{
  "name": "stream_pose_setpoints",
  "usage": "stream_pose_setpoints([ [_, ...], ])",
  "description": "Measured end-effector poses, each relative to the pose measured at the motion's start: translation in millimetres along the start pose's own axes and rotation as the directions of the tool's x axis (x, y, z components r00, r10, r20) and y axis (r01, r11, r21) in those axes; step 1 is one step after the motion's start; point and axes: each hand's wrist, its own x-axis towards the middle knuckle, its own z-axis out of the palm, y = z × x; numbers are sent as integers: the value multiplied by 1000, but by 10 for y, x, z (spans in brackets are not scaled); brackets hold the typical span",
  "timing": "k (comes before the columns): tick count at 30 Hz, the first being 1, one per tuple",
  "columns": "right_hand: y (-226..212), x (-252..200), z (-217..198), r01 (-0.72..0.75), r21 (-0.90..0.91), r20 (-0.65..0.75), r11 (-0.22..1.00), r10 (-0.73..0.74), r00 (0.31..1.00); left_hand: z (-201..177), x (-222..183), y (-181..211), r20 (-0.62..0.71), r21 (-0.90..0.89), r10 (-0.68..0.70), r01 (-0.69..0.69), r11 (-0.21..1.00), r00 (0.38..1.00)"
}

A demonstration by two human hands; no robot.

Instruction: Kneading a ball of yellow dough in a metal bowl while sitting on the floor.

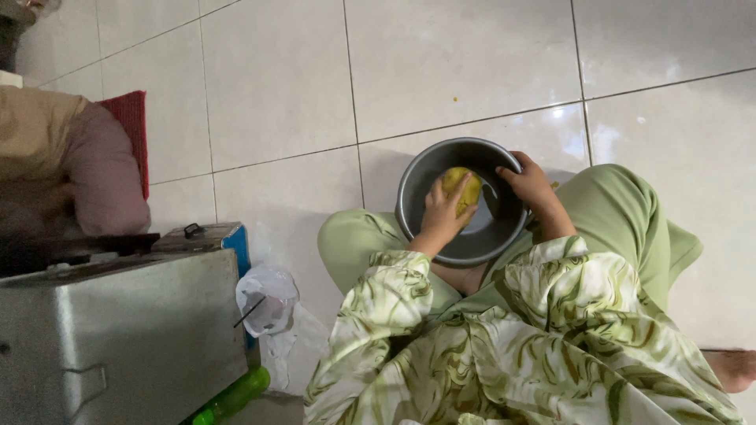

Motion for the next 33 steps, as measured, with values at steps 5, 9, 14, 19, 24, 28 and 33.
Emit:
stream_pose_setpoints([
  [5, -112, -60, -36, -28, 15, 3, 1000, 28, 1000, 398, 229, 78, -62, 250, -124, 135, 959, 990],
  [9, -145, -83, -39, -29, 4, 2, 1000, 29, 1000, 467, 228, -3, -131, 242, -75, 105, 965, 989],
  [14, -36, -40, -40, 2, -2, 4, 1000, -2, 1000, 402, 71, -21, -97, 76, -115, 123, 990, 989],
  [19, 50, 0, 5, 13, -42, 22, 999, -12, 1000, 192, -99, -55, -100, -141, -161, 147, 979, 982],
  [24, 47, -24, -36, 47, -56, 22, 997, -46, 999, -125, -172, 99, -224, 107, -5, 30, 994, 975],
  [28, 41, 8, -19, 44, -40, 16, 998, -44, 999, -47, -124, 108, -237, 182, 41, 3, 983, 971],
  [33, -10, -20, -12, 0, -71, 37, 997, 3, 999, 447, -29, 15, -205, 216, 77, -31, 976, 976],
])
